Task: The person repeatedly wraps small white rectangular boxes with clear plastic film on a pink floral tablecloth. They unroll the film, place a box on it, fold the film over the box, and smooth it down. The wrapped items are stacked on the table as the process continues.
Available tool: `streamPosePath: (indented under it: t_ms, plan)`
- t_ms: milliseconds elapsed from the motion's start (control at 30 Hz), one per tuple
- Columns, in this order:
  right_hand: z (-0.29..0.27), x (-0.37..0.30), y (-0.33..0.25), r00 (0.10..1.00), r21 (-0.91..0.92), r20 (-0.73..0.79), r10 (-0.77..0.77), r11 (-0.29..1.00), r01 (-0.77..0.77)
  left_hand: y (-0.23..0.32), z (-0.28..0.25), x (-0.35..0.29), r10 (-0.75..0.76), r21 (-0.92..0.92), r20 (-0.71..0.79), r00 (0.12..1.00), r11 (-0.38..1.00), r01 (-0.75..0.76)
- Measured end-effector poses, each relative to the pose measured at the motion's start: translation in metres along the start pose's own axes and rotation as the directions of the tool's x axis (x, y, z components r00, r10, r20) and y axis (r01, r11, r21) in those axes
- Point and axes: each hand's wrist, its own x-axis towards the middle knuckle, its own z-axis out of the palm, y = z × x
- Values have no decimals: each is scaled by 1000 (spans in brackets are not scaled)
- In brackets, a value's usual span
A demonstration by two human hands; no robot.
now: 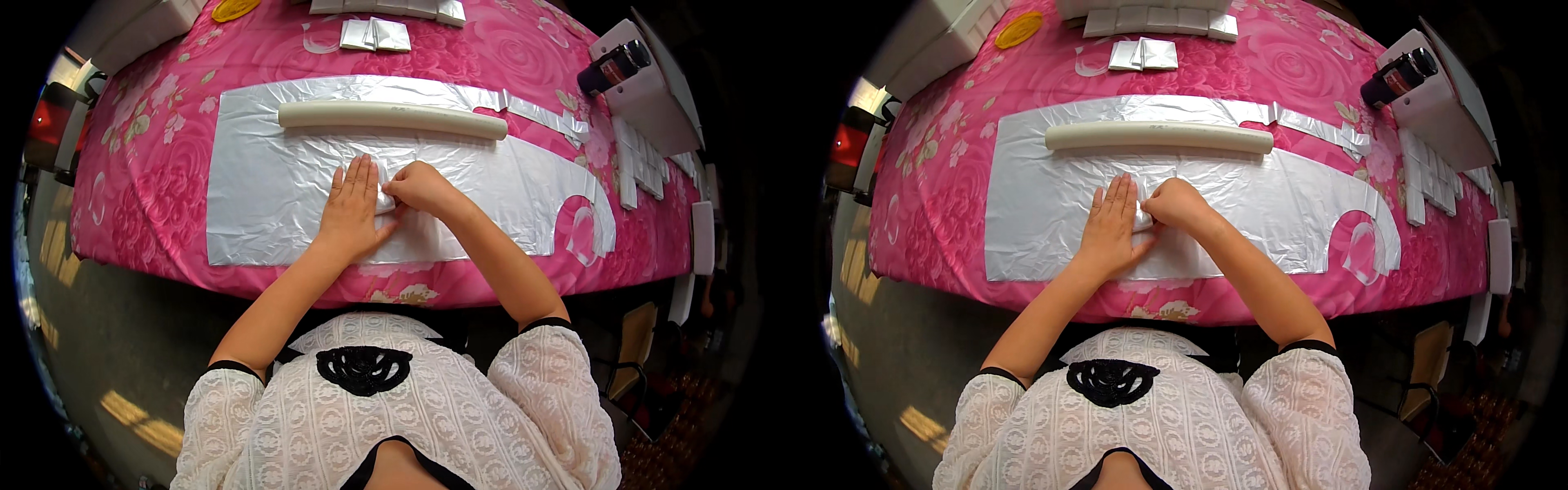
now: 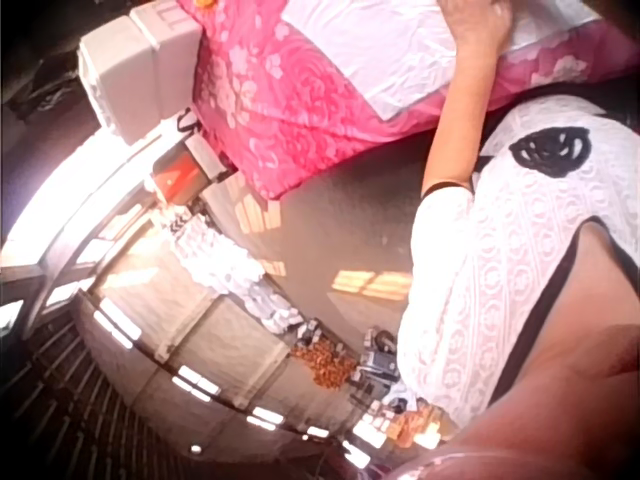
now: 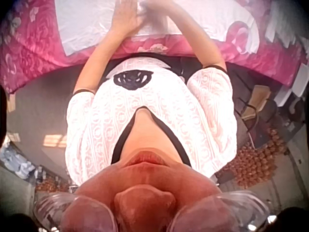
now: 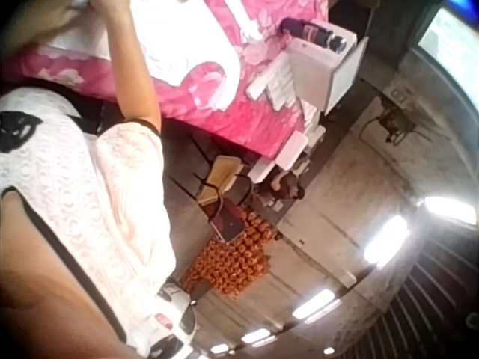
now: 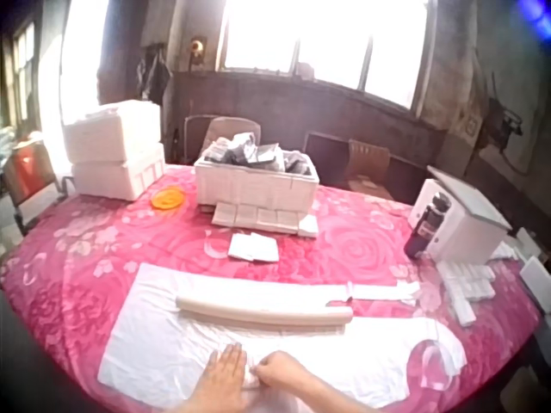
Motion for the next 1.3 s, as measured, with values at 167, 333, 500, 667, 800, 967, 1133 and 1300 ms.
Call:
streamPosePath:
  t_ms: [167,333,500,667,800,967,1133,1300]
  plan:
    - [1,-14,-4,996,-37,-44,-80,996,79,-2,-3,0,7,39,73,997,999,-10]
    - [7,-41,-7,950,-440,-216,-227,891,113,0,-7,-2,5,38,105,994,999,-9]
    - [14,-37,-20,730,-691,-184,-658,615,380,-6,-7,-17,-49,-132,-146,988,991,29]
    - [45,2,-13,682,-695,12,-731,484,531,-12,-56,-80,-223,-800,209,952,521,298]
    - [93,-15,-21,707,-576,38,-706,563,593,-20,-63,-151,-350,-633,690,634,135,762]
    - [161,-70,-34,654,-308,185,-734,588,747,-9,-52,-192,-479,-682,727,492,-421,598]
    - [160,-80,-38,567,-187,241,-788,536,823,-15,-55,-180,-571,-690,468,674,241,683]
    - [80,-52,-42,407,-309,236,-883,329,892,-21,-104,-122,-271,-566,250,930,738,367]
